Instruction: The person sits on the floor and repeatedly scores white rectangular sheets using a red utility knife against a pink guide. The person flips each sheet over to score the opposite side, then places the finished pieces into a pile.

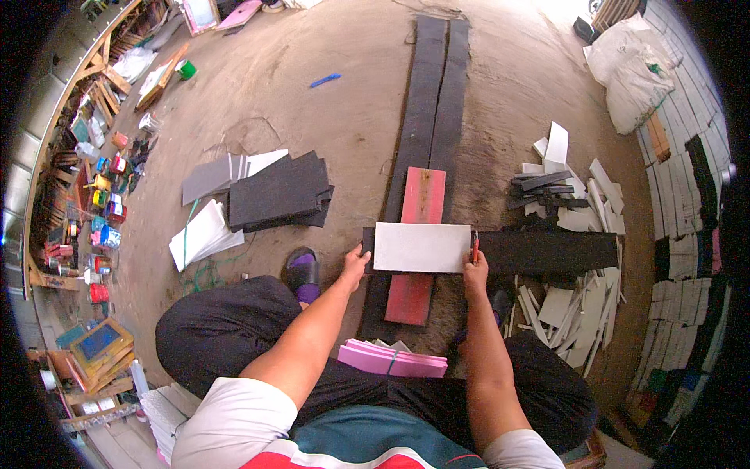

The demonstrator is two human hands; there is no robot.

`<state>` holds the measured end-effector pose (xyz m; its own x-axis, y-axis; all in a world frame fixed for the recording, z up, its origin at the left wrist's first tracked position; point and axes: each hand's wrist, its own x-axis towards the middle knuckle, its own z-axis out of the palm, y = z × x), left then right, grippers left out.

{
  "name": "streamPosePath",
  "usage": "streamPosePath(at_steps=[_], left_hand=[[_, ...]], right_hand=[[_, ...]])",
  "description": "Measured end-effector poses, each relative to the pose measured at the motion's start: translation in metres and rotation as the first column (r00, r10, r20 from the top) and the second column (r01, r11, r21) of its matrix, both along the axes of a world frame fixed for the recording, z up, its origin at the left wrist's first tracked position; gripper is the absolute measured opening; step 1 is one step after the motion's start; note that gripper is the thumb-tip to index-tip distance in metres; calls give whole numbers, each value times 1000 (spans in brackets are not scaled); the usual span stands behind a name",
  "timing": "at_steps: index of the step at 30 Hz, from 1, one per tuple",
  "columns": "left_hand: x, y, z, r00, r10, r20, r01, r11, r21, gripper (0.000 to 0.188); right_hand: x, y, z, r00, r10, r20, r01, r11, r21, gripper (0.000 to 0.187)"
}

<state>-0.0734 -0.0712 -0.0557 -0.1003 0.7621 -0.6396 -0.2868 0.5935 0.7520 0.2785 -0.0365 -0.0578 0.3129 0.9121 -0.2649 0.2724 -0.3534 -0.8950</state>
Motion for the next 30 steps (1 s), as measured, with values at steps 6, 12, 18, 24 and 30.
streamPosePath(at_steps=[6, 12, 18, 24, 30], left_hand=[[-10, -17, -21, 969, 104, -222, -80, 990, 118, 54], [-9, -13, -24, 980, 99, -171, -87, 993, 76, 47], [-1, -11, -16, 978, 153, -140, -146, 987, 61, 49], [-14, -19, -20, 972, 184, -143, -180, 983, 38, 48], [-2, -10, -4, 965, 166, -203, -172, 985, -10, 46]], right_hand=[[-41, -7, -6, 998, -20, -54, 25, 996, 81, 28], [-44, -2, -9, 995, 22, 98, -21, 1000, -13, 30], [-49, -8, -17, 995, 49, 91, -47, 998, -32, 33], [-96, -17, 36, 953, 51, 300, -23, 995, -96, 45], [-86, -28, 16, 862, 42, 506, 16, 994, -110, 44]])
